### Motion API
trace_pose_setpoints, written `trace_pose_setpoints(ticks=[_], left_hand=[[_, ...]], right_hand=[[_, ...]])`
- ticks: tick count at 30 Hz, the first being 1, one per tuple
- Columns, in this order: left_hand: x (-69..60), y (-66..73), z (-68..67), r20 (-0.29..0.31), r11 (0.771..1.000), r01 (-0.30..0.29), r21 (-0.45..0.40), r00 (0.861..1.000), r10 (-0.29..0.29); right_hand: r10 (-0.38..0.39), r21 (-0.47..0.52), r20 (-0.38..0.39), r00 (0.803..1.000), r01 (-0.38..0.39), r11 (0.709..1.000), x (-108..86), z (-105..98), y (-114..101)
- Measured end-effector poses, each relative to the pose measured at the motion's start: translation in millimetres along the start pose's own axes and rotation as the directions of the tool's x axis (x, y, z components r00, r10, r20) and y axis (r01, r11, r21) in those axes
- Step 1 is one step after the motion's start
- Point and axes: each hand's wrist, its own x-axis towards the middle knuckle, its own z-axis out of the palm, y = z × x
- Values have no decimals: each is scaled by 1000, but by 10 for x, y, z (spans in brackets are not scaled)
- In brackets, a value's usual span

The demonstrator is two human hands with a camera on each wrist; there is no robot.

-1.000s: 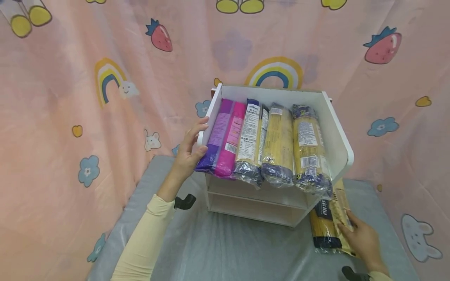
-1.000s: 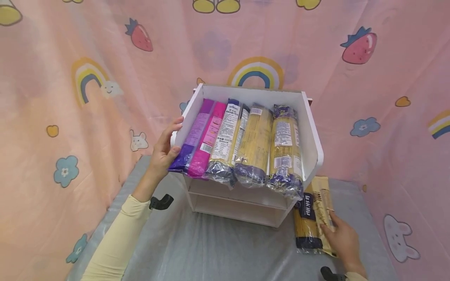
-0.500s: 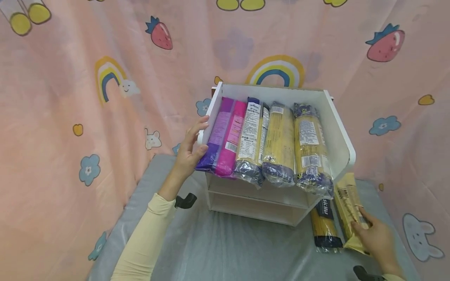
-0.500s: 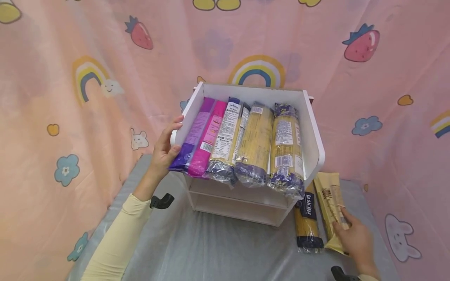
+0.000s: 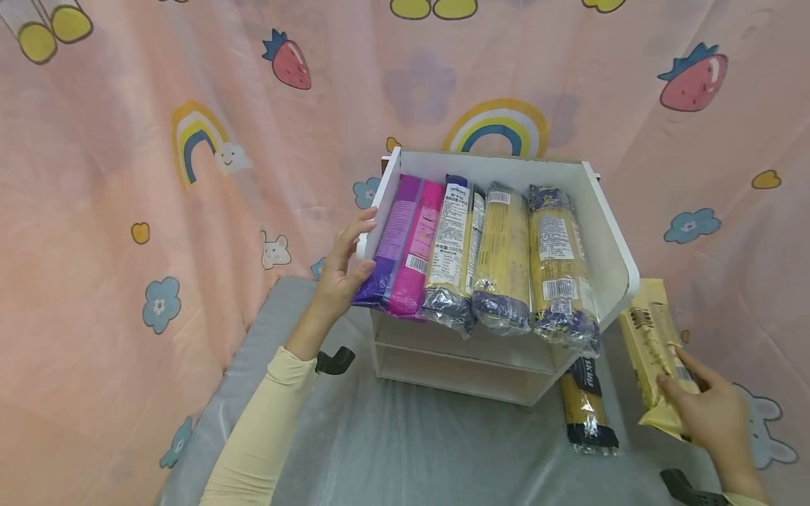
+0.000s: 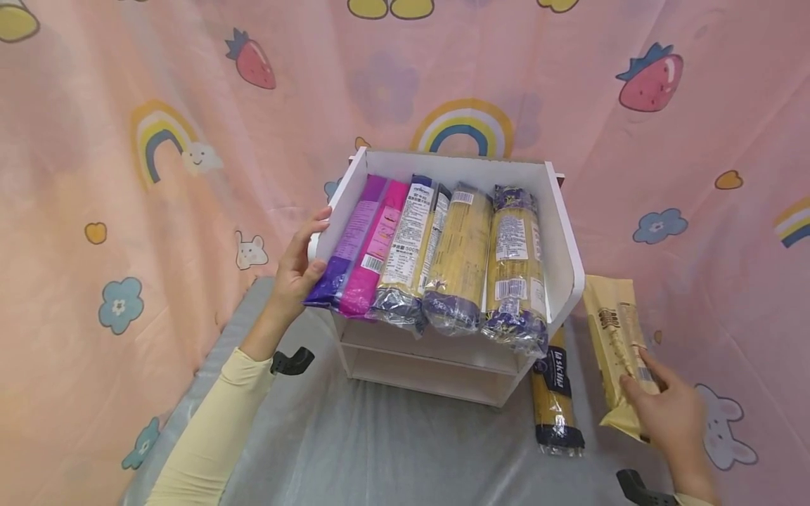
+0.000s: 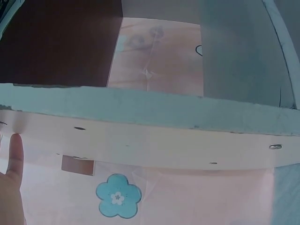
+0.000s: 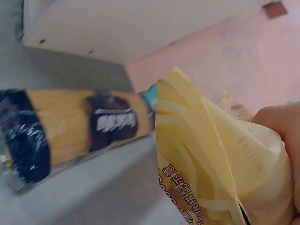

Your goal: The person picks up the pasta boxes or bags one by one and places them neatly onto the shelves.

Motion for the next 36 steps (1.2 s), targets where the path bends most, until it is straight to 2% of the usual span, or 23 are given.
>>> trace_pose_setpoints(ticks=[3,8,10,15,20,26,29,36], left_hand=[[1,0,-3,-3,1000,-2,3,1000,2],[7,4,-3,0,1000,-3,4,1000,3],[10,5,-1,2,1000,-3,3,1000,3],[9,6,0,0,1000,6,1,1000,-6],[7,12,-1,-1,1000,13,6,1000,-13],[3,10,0,-3,1000,10,-1,1000,-10],[3,22,2,-6,1000,6,-4,1000,-6],[3,35,4,-3,1000,10,8,1000,-10]], right_hand=[[6,3,-39,999,-6,1000,-4,-76,-139],[53,41,-36,998,-51,998,-14,-166,-336],[47,65,-46,998,-44,997,-18,-199,-385],[11,85,-72,997,-4,996,-58,-326,-530],[-51,126,-109,993,65,990,-98,-559,-749],[-155,275,-140,978,189,943,-142,-841,-1029],[-201,288,-179,963,246,925,-151,-931,-1145],[-204,274,-226,953,263,925,-164,-1045,-1345]])
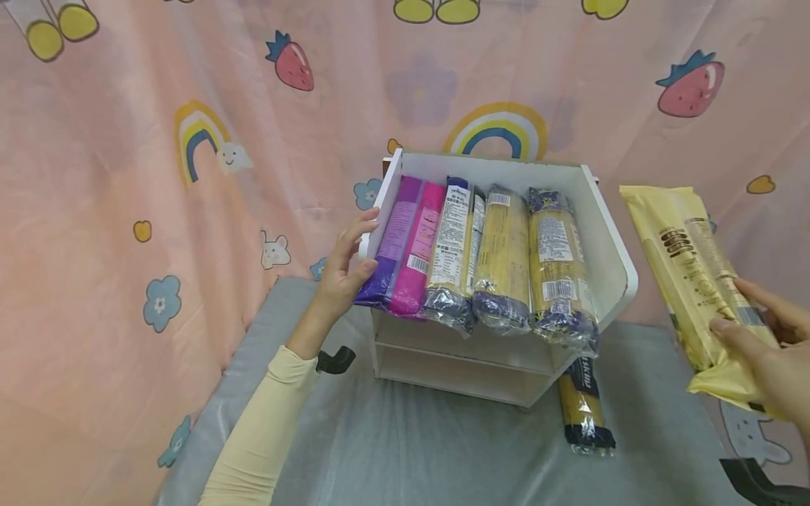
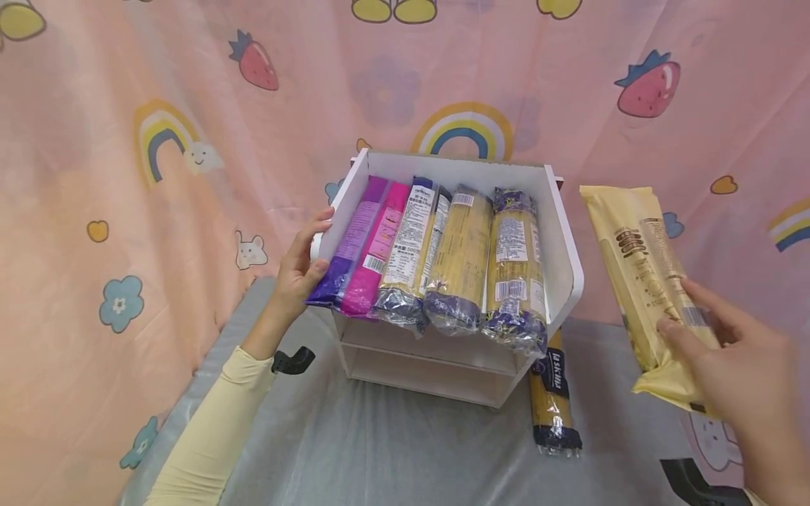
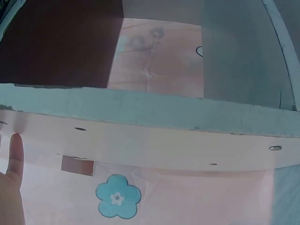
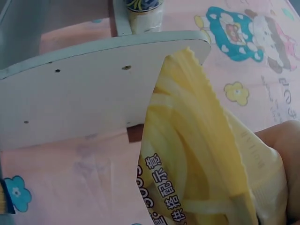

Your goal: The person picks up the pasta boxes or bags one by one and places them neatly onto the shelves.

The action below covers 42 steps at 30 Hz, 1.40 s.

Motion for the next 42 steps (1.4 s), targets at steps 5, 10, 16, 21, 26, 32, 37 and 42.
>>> trace_pose_setpoints(ticks=[5,10,16,21,26,32,37,42], left_hand=[[-1,-6,3,-1,1000,10,4,1000,-10],[0,5,1,-2,1000,14,11,1000,-14],[-2,-1,-6,0,1000,17,17,1000,-17],[-1,-16,-11,1,1000,11,16,1000,-11],[-1,-15,-12,-1,1000,10,25,1000,-10],[2,-15,-9,-2,1000,3,23,1000,-3],[1,-20,-12,-4,1000,7,22,1000,-7],[0,-15,-8,0,1000,6,23,1000,-6]], right_hand=[[-46,41,-15,999,47,998,61,7,-89],[-108,50,-18,994,108,993,133,6,-237],[-155,42,-16,988,156,987,220,-12,-471],[-225,97,-12,974,225,970,282,-12,-606],[-235,161,8,972,231,960,298,28,-730],[-208,162,81,975,193,968,277,59,-916],[-226,140,113,968,209,968,275,74,-1087],[-231,148,136,963,211,966,240,104,-1214]])
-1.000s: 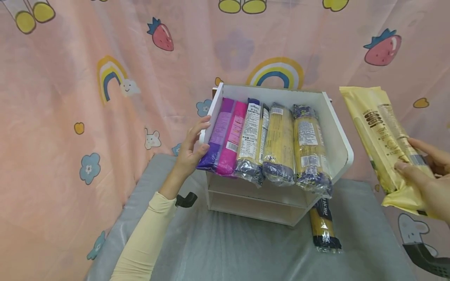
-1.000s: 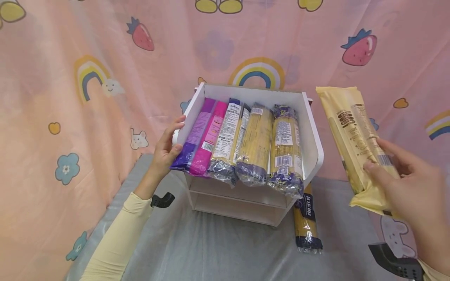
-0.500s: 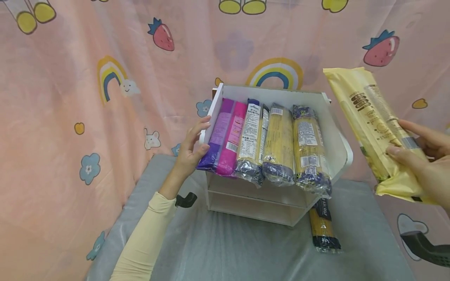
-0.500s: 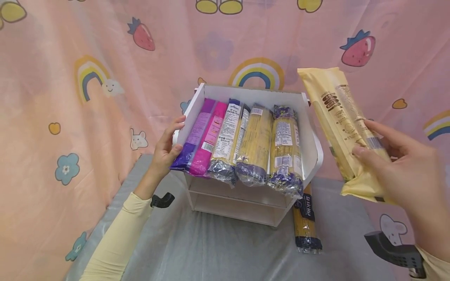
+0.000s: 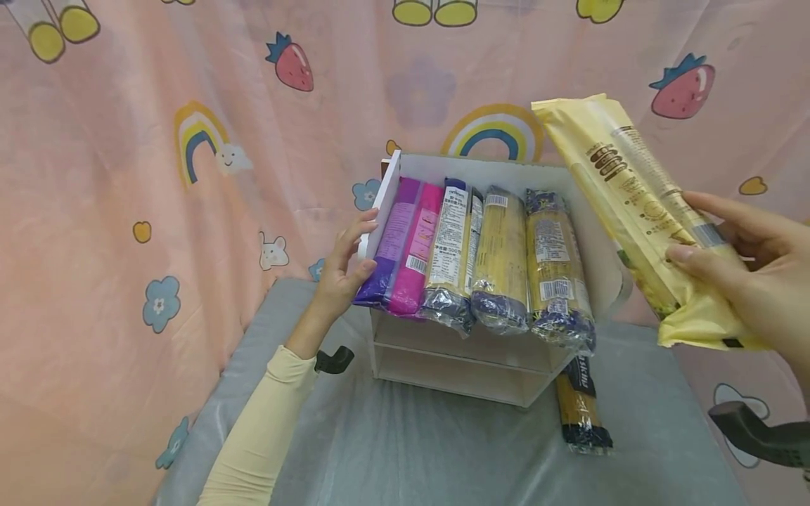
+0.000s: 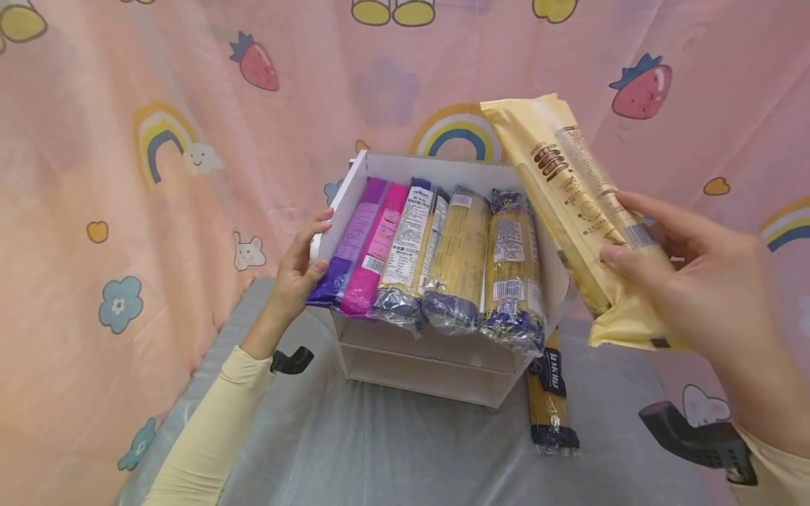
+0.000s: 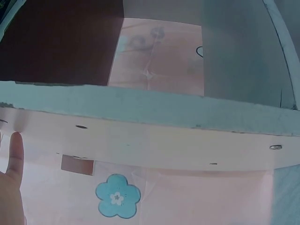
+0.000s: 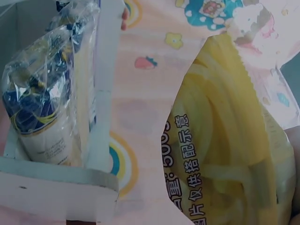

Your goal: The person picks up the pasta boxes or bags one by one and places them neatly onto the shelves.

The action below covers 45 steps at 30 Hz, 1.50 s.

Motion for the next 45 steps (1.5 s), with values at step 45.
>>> trace_pose_setpoints(ticks=[45], left_hand=[[6,11,-17,15,1000,10,-12,1000,-10]], right_hand=[[-498,175,210,842,468,866,-639,593,-132]])
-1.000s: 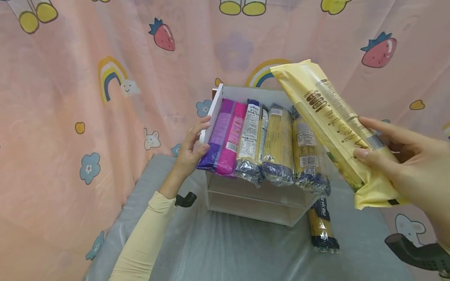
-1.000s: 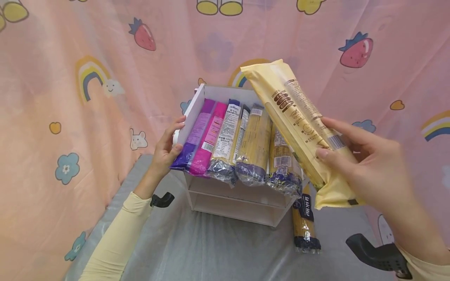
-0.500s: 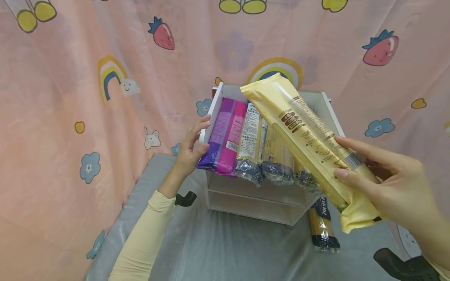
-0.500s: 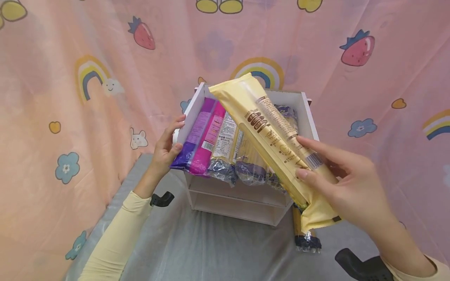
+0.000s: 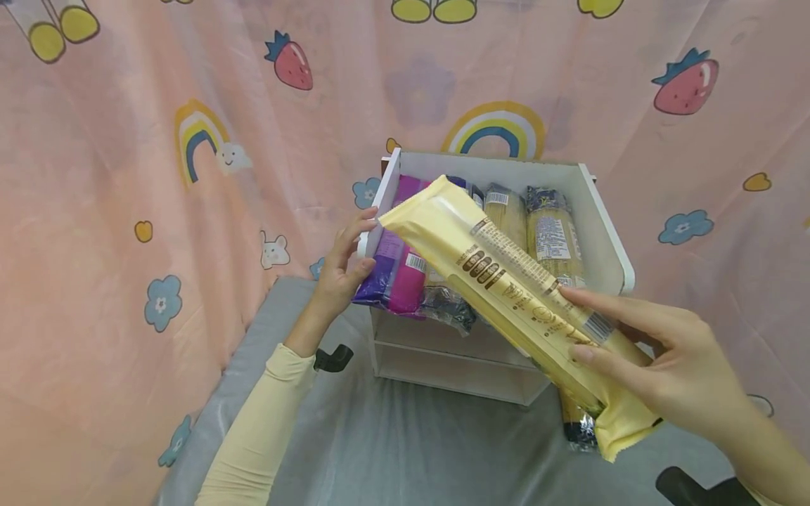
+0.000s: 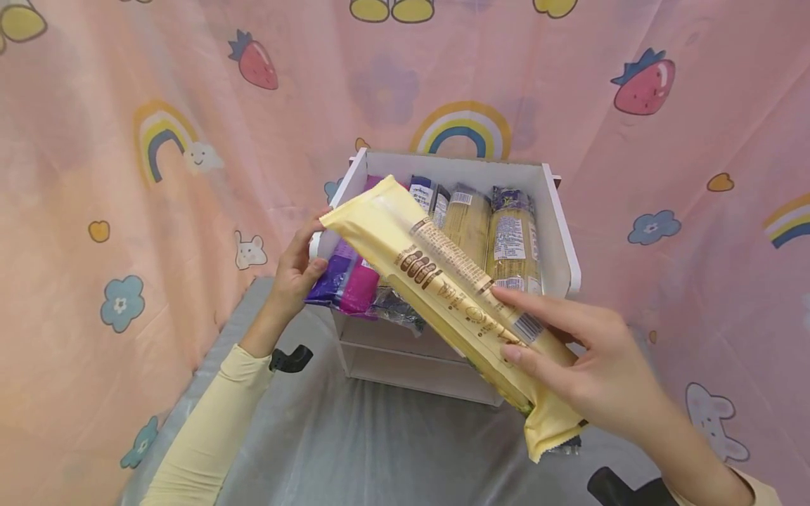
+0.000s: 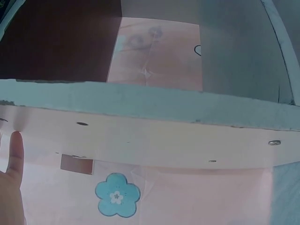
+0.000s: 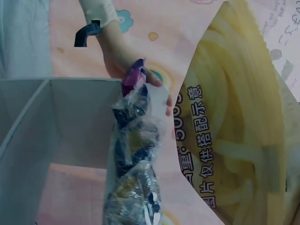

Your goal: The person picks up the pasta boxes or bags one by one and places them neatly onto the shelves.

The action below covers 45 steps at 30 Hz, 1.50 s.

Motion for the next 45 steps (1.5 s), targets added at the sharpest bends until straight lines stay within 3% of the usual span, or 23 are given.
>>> trace_pose_setpoints(ticks=[5,11,19,27,32,40,45], left_hand=[[-7,-14,0,-2,1000,-10,-15,1000,10],[-16,-20,-2,-17,999,-35,8,999,35],[1,-56,8,-9,993,-101,-64,995,101],[7,-32,17,-22,992,-94,-83,995,93],[11,-37,16,-13,993,-76,-87,997,75],[6,-20,8,-9,997,-53,-62,999,53],[6,-33,3,-3,996,-50,-78,999,50]], right_hand=[[-2,-8,52,999,2,1000,-56,60,22],[-105,141,89,990,92,986,-130,154,103],[-260,248,131,957,223,943,-207,311,99],[-355,293,152,922,301,908,-301,482,97],[-348,295,152,925,294,909,-390,567,115],[-272,220,177,946,231,948,-591,670,157],[-190,115,211,959,169,979,-727,716,252]])
